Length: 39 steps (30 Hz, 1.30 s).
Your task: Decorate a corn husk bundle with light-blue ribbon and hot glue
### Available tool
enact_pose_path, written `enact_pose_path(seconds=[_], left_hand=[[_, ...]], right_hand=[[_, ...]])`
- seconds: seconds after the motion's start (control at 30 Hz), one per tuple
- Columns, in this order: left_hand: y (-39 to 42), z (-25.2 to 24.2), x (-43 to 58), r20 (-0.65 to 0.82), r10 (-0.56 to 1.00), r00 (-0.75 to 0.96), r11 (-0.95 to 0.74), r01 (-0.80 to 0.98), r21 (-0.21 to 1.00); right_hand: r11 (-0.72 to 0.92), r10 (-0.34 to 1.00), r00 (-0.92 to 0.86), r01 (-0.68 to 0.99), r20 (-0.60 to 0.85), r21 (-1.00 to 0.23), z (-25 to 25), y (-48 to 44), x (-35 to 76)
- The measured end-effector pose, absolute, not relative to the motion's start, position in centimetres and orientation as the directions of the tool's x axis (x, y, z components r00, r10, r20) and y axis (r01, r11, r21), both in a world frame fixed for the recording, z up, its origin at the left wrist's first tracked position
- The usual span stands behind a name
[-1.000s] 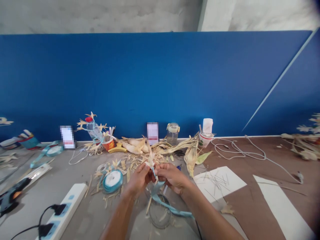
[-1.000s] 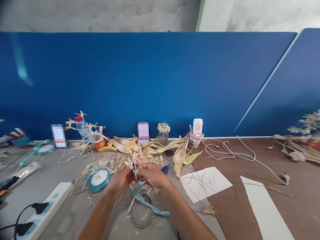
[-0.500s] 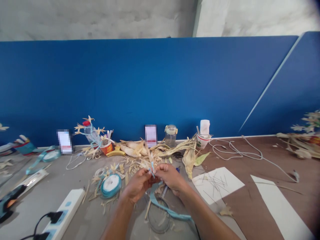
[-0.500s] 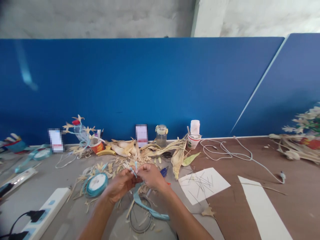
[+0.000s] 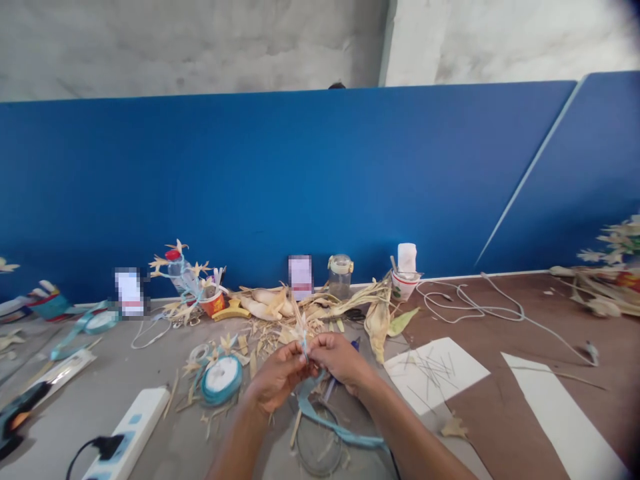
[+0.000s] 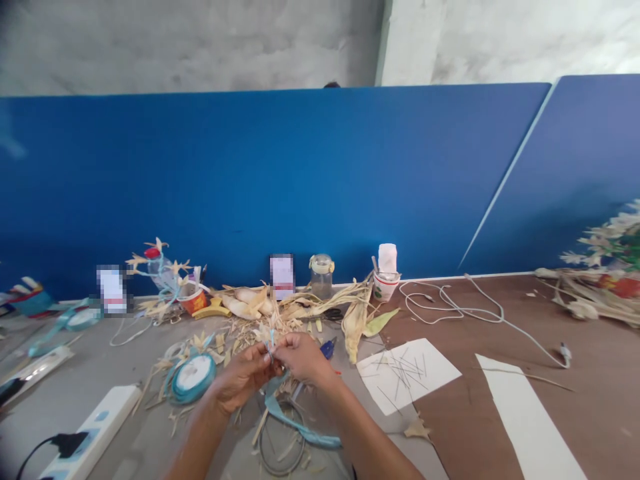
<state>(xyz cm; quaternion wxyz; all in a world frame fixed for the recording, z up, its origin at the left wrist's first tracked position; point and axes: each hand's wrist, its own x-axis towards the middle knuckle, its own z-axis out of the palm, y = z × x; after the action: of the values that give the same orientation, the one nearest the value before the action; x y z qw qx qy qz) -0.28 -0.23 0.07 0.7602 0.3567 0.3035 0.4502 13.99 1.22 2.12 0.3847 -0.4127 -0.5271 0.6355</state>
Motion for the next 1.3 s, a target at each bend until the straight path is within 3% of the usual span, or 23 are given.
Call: enact_pose_path(seconds=[0.13, 0.43, 0.8, 1.03, 1.3], left_hand=[[-0.1, 0.1, -0.3, -0.149, 0.903, 0.403, 0.334, -0.439, 0.834], [-0.3, 0.4, 0.1, -0.098, 0.911, 0.401, 0.282, -0.43, 0.857], [-0.1, 0.5, -0.1, -0.131, 0.93, 0.343, 0.275, -0.414, 0.868], [0.1, 0.0, -0.3, -0.137, 0.946, 0.294, 0.273, -0.495, 0.825], [0.0, 0.5, -0.5, -0.138, 0.961, 0.239, 0.239, -0.473, 0.848]], right_hand=[[-0.122, 0.921, -0.371, 0.027, -0.123, -0.992, 2.3, 1.3, 14.1], [-0.155, 0.894, -0.423, 0.019, -0.148, -0.988, 2.1, 1.7, 14.5], [-0.272, 0.852, -0.5, -0.164, -0.158, -0.948, 2.0, 2.7, 15.4], [-0.257, 0.84, -0.51, -0.075, -0.184, -0.964, 1.5, 3.1, 16.4], [-0.089, 0.839, -0.526, 0.127, -0.143, -0.988, 1.6, 3.6, 17.1]])
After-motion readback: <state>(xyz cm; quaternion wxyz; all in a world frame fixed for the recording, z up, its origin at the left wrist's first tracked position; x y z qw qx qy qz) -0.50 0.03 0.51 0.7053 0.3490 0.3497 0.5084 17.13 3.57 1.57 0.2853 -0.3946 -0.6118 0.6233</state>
